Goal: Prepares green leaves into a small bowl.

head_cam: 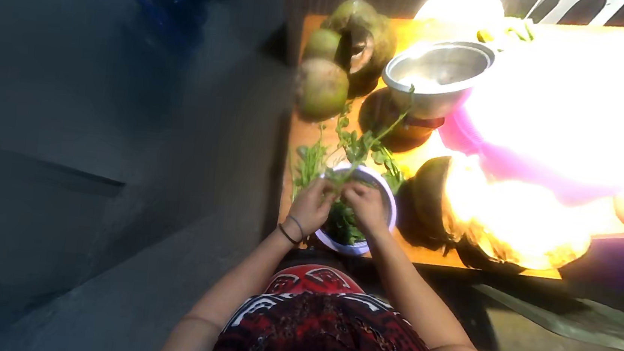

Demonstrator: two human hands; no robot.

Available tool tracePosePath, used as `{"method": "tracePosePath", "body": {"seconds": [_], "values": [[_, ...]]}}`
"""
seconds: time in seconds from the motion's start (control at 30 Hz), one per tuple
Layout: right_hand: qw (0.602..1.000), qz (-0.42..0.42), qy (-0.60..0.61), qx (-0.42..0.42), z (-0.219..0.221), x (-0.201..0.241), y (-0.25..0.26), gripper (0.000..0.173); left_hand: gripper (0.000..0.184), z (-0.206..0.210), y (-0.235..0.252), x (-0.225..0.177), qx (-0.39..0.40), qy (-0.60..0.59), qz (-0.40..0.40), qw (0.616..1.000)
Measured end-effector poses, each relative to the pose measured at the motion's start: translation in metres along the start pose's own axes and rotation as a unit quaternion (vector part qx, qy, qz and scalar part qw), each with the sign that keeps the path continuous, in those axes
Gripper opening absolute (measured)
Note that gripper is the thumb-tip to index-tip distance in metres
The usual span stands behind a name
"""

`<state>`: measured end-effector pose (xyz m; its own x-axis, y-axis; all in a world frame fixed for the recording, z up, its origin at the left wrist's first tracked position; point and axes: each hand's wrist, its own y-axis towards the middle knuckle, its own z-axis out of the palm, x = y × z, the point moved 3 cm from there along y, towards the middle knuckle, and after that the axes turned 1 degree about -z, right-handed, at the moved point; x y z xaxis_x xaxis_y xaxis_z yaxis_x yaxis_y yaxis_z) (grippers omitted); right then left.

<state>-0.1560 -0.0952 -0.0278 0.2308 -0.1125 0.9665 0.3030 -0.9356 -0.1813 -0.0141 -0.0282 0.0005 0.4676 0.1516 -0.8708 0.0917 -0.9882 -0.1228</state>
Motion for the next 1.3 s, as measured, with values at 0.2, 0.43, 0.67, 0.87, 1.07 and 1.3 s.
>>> {"method": "tracePosePath", "body": {"seconds": [0.2, 0.43, 0.67, 0.87, 1.07, 1.3], "values": [[0.982, 0.080, 0.164, -0.058, 0.012, -0.016, 0.002, 0.018, 0.023, 0.002, 0.005, 0.005, 0.011, -0.050, -0.016, 0.999], [0.952, 0.131, 0.231, -0.151, -0.022, -0.025, 0.029, 0.014, 0.020, -0.004, 0.003, 0.016, 0.039, -0.147, -0.074, 0.986], [0.933, 0.099, 0.346, -0.023, -0.041, -0.018, 0.040, 0.027, 0.020, -0.003, 0.001, 0.036, 0.103, -0.371, -0.108, 0.917], [0.956, 0.047, 0.279, 0.084, -0.025, -0.006, 0.030, 0.028, 0.024, -0.003, 0.001, 0.034, 0.089, -0.314, -0.097, 0.940], [0.966, 0.038, 0.248, 0.069, -0.010, 0.004, 0.016, 0.036, 0.020, 0.005, 0.016, 0.037, 0.029, -0.212, -0.085, 0.973], [0.994, -0.044, 0.090, 0.036, -0.004, -0.007, 0.004, 0.034, 0.021, 0.004, 0.020, 0.040, -0.034, -0.177, -0.060, 0.982]]}}
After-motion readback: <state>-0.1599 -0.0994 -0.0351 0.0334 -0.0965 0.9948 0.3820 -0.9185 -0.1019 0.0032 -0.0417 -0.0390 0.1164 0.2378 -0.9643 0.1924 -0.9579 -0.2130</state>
